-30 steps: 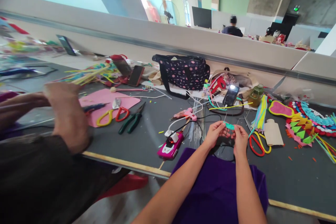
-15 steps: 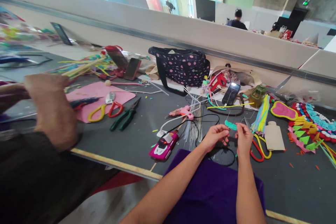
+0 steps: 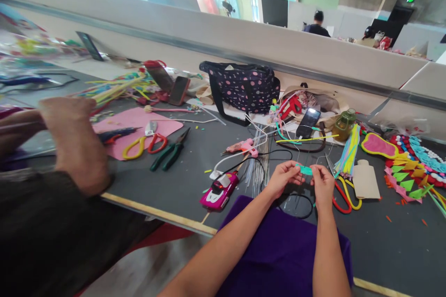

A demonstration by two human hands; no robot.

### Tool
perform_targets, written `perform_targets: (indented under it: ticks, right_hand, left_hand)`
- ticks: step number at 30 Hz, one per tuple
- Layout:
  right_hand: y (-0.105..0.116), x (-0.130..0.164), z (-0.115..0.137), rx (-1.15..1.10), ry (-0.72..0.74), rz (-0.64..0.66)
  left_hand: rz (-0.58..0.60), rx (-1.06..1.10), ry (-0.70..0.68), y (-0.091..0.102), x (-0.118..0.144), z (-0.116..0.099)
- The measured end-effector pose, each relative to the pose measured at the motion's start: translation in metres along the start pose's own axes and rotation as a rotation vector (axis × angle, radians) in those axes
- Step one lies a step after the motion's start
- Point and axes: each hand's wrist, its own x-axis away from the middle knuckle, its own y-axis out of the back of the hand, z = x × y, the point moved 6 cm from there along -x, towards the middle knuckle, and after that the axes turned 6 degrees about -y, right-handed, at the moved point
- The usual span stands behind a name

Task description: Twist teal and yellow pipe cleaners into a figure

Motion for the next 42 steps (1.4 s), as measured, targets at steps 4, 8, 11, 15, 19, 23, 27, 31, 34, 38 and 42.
perform_targets:
  ticks: [4,8,11,15,19,23,27,31,34,38,42]
  right_hand:
    - [-0.004,0.003,0.000,-0.036,-0.048,0.059]
    - [-0.008,0.006,-0.002,-0.065,-0.106,0.118]
    - [-0.008,0.006,-0.005,-0.073,-0.114,0.091]
    - [-0.008,0.007,-0.008,-0.120,-0.127,0.066]
    - [-0.013,0.009,-0.010,-0.200,-0.187,0.118]
    - [-0.017,0.010,-0.010,-0.217,-0.194,0.148]
    - [-0.013,0.010,-0.008,-0.211,-0.164,0.054]
    - [-0.018,0.013,-0.005,-0.263,-0.192,0.090]
    - [-0.024,0.016,-0.003,-0.299,-0.224,0.155]
    - [-0.023,0.016,-0.006,-0.251,-0.210,0.161]
    - [-0.020,0.013,-0.007,-0.173,-0.161,0.113]
  left_hand:
    - [-0.033,0.018,-0.016,0.003,-0.001,0.000]
    - [-0.049,0.035,-0.028,0.004,0.001,-0.004]
    - [-0.055,0.044,-0.033,0.003,0.001,-0.006]
    - [-0.032,0.043,-0.049,0.001,0.002,-0.006]
    - [-0.050,0.035,-0.073,0.002,0.002,-0.007]
    - [-0.040,0.017,-0.069,0.002,0.001,-0.005]
    - [-0.004,0.034,-0.049,-0.001,0.001,-0.002]
    - [-0.025,0.036,-0.056,-0.001,0.002,-0.004]
    - [-0.036,0.022,-0.070,0.000,0.002,-0.005]
    - [-0.044,0.011,-0.069,0.000,0.002,-0.005]
    - [-0.011,0.021,-0.019,-0.002,0.002,-0.003]
